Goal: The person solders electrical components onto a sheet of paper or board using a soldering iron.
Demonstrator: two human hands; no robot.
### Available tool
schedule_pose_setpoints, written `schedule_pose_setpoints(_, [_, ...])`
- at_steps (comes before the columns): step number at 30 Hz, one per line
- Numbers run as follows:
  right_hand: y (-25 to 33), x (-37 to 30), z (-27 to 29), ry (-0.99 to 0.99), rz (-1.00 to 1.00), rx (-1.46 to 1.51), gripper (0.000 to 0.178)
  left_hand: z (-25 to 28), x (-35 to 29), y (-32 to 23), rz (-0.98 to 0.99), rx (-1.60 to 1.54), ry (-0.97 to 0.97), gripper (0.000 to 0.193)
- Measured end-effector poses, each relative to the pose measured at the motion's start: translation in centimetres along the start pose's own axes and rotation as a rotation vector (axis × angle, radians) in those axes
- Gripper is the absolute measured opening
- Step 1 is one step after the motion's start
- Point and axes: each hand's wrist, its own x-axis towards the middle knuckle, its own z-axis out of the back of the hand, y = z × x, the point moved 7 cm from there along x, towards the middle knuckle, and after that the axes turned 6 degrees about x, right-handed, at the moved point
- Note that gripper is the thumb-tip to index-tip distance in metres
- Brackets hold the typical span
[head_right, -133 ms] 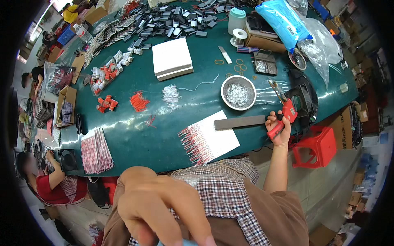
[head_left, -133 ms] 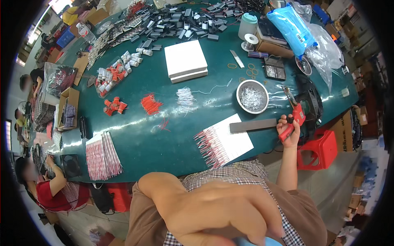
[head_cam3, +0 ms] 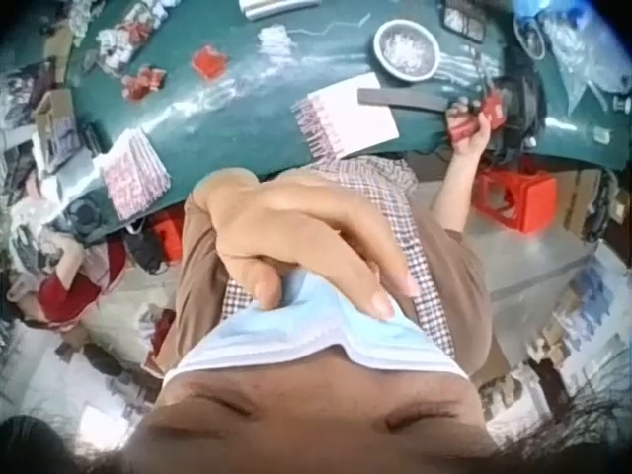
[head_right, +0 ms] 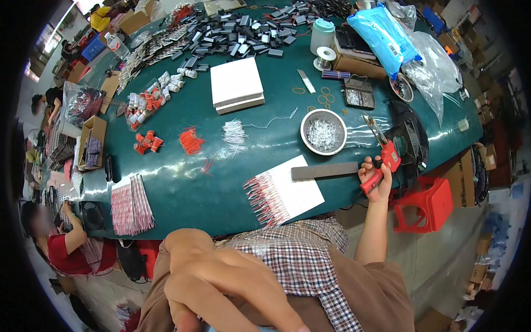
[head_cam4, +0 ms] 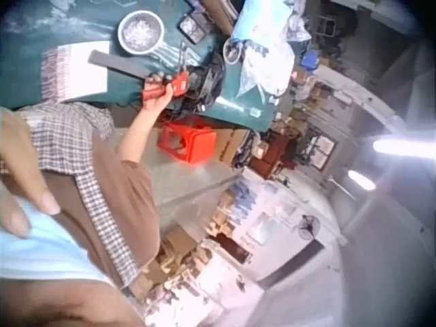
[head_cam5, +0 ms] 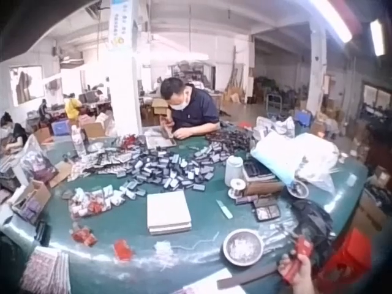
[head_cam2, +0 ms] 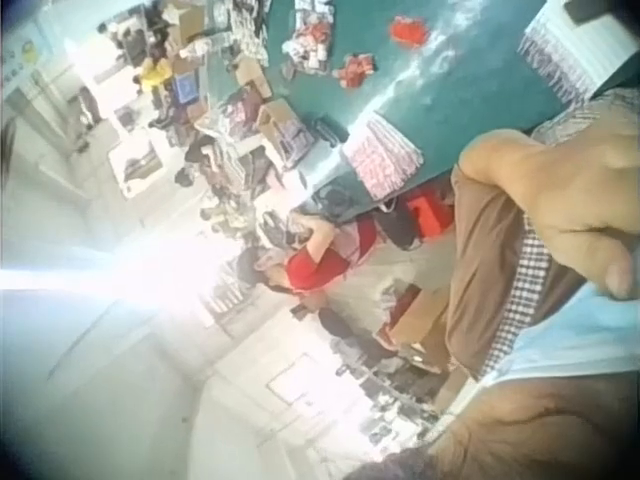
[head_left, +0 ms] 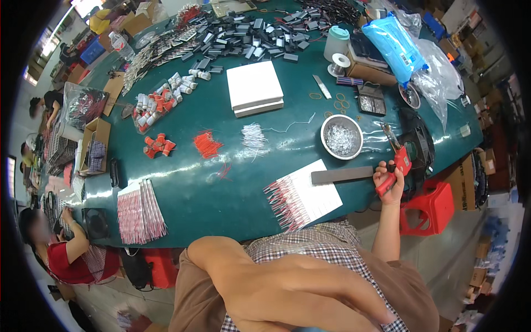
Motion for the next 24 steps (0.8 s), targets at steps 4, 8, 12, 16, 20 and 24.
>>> schedule_pose_setpoints(4, [0.7,-0.3,0.0,-0.022,0.027,-0.009,0.026,1.2,1.8,-2.1,0.079,0.073,0.194,0.105])
schedule_pose_setpoints(8, [0.1,-0.3,0.0,-0.014,0.024,-0.006,0.025,0.6,0.8,-2.1,0.152,0.050,0.230,0.102])
schedule_pose_setpoints(12, [0.3,-0.6,0.7,-0.028,0.034,-0.022,0.025,-1.0,-3.1,0.6,0.311,0.113,0.416,0.083])
schedule_pose_setpoints(16, [0.2,-0.5,1.2,-0.060,0.036,-0.014,0.024,-0.9,-5.1,0.5,-0.013,0.206,0.467,0.068])
schedule_pose_setpoints(20, [0.2,-0.2,0.9,-0.068,0.058,-0.048,0.024,-1.1,-4.1,-0.8,-0.115,0.243,0.394,0.069])
schedule_pose_setpoints(24, [0.3,-0.1,0.9,-0.075,0.059,-0.038,0.025,-1.4,-2.8,-1.4,0.077,0.141,0.375,0.069])
